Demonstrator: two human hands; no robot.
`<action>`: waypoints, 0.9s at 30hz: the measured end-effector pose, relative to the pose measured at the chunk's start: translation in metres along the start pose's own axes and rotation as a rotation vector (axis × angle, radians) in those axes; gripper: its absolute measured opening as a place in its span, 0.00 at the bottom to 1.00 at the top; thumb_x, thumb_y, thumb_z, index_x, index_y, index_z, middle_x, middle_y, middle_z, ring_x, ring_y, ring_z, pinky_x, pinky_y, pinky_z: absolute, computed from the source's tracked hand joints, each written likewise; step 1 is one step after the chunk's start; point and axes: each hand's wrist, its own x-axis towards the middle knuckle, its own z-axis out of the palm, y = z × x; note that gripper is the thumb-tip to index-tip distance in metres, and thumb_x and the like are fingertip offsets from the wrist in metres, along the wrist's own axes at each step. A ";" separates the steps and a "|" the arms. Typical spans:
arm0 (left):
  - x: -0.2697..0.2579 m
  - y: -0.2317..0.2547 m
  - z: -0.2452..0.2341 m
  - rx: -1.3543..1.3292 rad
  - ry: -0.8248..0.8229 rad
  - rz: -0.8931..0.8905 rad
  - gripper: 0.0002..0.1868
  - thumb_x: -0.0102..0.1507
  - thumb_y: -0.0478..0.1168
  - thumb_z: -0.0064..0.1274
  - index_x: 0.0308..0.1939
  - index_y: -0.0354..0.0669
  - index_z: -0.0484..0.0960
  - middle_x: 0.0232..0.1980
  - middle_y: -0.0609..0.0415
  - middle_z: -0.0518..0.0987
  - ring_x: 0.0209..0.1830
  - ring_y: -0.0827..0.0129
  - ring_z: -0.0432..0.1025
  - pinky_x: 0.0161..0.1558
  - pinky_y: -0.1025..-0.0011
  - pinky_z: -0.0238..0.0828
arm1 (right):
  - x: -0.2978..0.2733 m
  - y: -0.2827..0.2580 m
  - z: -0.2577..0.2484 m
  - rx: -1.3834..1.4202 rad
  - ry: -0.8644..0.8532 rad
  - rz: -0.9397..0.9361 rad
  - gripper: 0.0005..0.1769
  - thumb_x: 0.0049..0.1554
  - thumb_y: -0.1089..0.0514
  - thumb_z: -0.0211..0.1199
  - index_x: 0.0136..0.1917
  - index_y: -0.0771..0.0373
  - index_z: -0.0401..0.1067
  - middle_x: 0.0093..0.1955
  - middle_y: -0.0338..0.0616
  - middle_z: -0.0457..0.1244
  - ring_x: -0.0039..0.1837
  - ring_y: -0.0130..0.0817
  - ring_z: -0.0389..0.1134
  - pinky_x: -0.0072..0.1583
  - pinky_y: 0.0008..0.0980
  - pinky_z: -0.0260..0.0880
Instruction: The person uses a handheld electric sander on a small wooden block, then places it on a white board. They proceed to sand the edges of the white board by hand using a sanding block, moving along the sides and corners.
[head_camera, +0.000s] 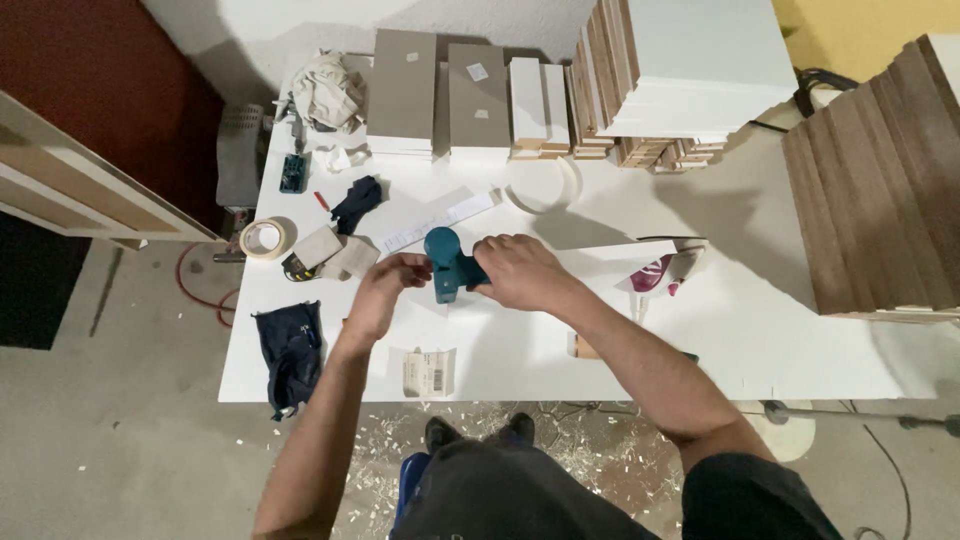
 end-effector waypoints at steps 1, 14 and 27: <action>-0.001 0.013 0.006 -0.001 -0.001 -0.003 0.17 0.62 0.44 0.56 0.45 0.33 0.84 0.39 0.43 0.82 0.45 0.57 0.78 0.57 0.58 0.75 | -0.001 0.001 -0.001 0.002 -0.002 0.001 0.31 0.61 0.40 0.58 0.66 0.67 0.64 0.56 0.51 0.64 0.61 0.46 0.68 0.60 0.43 0.68; 0.017 0.001 0.027 0.210 0.175 -0.232 0.37 0.61 0.67 0.61 0.42 0.28 0.81 0.27 0.40 0.76 0.26 0.58 0.76 0.32 0.63 0.79 | -0.005 -0.008 -0.005 0.038 -0.016 0.015 0.28 0.60 0.40 0.59 0.62 0.64 0.65 0.54 0.49 0.65 0.61 0.45 0.68 0.59 0.44 0.68; -0.093 0.076 -0.017 0.175 0.045 -0.251 0.46 0.49 0.40 0.70 0.68 0.22 0.69 0.60 0.20 0.73 0.59 0.30 0.72 0.61 0.39 0.64 | -0.028 -0.019 -0.066 0.313 -0.121 0.032 0.51 0.46 0.26 0.68 0.68 0.61 0.57 0.61 0.54 0.64 0.66 0.49 0.66 0.66 0.52 0.66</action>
